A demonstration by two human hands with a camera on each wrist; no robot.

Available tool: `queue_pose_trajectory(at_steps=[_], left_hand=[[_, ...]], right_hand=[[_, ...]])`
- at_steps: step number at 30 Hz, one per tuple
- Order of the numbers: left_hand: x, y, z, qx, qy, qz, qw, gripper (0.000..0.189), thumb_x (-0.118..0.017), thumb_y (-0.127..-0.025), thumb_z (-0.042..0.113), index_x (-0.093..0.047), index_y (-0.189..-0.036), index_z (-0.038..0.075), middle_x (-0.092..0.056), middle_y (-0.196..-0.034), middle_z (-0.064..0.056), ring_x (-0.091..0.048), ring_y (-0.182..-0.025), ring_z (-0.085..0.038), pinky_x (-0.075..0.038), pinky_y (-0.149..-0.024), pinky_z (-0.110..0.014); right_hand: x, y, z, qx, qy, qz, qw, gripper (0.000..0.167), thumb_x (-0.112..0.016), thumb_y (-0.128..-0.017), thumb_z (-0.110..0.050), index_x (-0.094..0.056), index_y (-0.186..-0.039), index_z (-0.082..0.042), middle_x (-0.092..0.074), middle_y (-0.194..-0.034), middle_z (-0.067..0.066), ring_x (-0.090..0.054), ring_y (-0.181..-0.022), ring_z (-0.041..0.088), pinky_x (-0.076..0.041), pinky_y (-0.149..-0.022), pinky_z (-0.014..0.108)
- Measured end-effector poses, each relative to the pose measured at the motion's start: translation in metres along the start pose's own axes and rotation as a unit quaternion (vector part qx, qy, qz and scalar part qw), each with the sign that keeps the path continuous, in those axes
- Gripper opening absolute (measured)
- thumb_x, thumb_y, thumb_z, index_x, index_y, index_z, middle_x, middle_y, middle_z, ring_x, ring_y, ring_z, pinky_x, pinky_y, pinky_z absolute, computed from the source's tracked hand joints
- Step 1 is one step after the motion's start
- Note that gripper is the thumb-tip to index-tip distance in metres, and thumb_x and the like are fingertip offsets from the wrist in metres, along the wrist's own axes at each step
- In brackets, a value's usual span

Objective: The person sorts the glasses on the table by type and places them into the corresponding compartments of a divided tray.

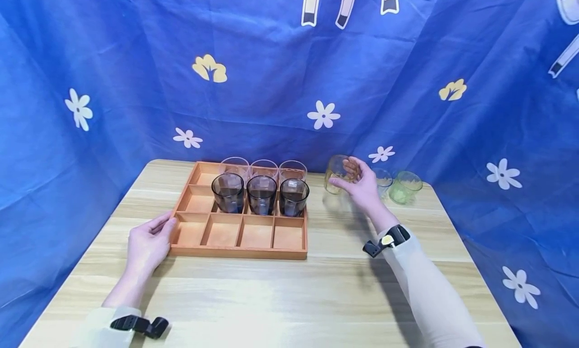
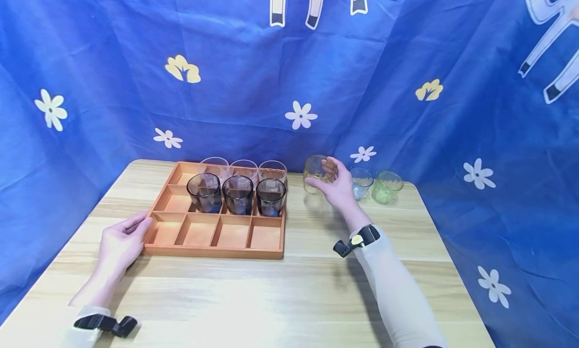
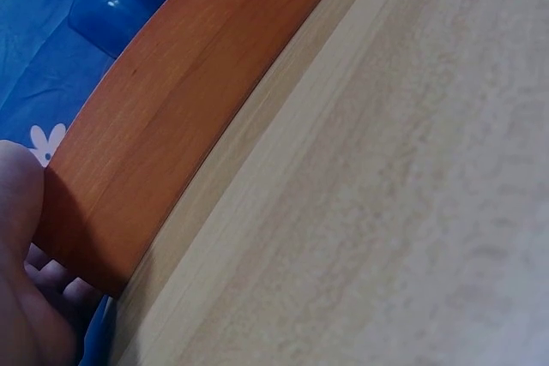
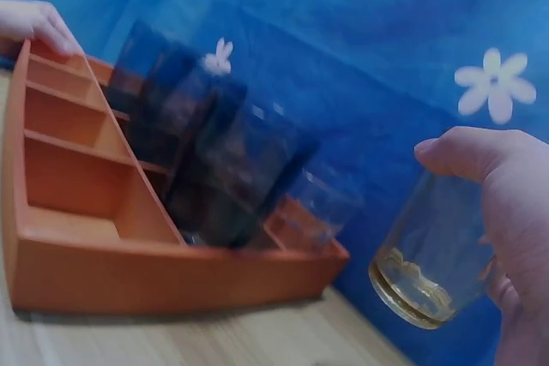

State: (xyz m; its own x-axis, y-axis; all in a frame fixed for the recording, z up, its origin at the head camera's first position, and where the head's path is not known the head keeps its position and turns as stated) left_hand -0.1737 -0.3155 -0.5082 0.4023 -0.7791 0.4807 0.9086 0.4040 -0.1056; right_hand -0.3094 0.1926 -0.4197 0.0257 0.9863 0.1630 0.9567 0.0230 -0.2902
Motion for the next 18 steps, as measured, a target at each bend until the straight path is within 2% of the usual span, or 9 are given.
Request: queue_pose_trajectory(at_steps=[5,10,14,18], left_hand=[[-0.001,-0.001,0.0,-0.003,0.018,0.003,0.9998,0.042,-0.066,-0.106,0.029,-0.069,-0.138,0.002,-0.069,-0.127,-0.02,-0.061,-0.096,0.014,-0.049,-0.077,-0.004],[-0.001,0.0,0.001,0.009,0.022,0.002,0.9997,0.042,-0.066,-0.106,0.031,-0.07,-0.139,0.005,-0.069,-0.129,-0.017,-0.062,-0.098,0.011,-0.049,-0.077,-0.004],[0.0,0.0,0.002,0.009,0.019,0.002,0.9998,0.041,-0.066,-0.106,0.03,-0.07,-0.139,0.005,-0.069,-0.129,-0.017,-0.062,-0.099,0.011,-0.048,-0.077,-0.004],[-0.001,-0.001,0.001,0.006,0.024,0.003,0.9997,0.041,-0.067,-0.106,0.03,-0.07,-0.138,0.005,-0.068,-0.128,-0.018,-0.061,-0.096,0.014,-0.049,-0.077,-0.004]], right_hand=[[-0.001,0.008,-0.02,0.002,-0.011,-0.006,0.9999,0.084,-0.089,-0.081,0.006,-0.045,-0.152,0.006,-0.06,-0.145,0.023,-0.055,-0.136,0.036,-0.042,-0.118,0.042],[-0.002,0.016,-0.038,0.009,-0.034,-0.018,0.9992,0.082,-0.086,-0.081,0.011,-0.045,-0.152,0.006,-0.058,-0.145,0.026,-0.053,-0.137,0.041,-0.042,-0.118,0.045],[-0.003,0.023,-0.05,0.008,-0.043,-0.037,0.9983,0.085,-0.087,-0.081,0.01,-0.045,-0.154,0.003,-0.059,-0.146,0.02,-0.05,-0.14,0.041,-0.042,-0.118,0.042],[-0.008,0.031,-0.062,0.013,-0.05,-0.062,0.9967,0.087,-0.088,-0.08,0.008,-0.044,-0.155,0.002,-0.058,-0.148,0.021,-0.049,-0.142,0.039,-0.04,-0.12,0.041]])
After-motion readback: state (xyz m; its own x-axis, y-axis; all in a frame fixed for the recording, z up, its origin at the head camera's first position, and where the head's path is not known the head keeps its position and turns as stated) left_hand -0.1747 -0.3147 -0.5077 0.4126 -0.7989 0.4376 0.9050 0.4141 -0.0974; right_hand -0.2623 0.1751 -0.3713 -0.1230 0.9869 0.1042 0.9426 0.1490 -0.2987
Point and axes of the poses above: each hand's wrist, its own y-axis away from the middle knuckle, its own x-axis out of the back of the hand, z = x × y, the point moved 2 cm from there along -y, towards the middle knuckle
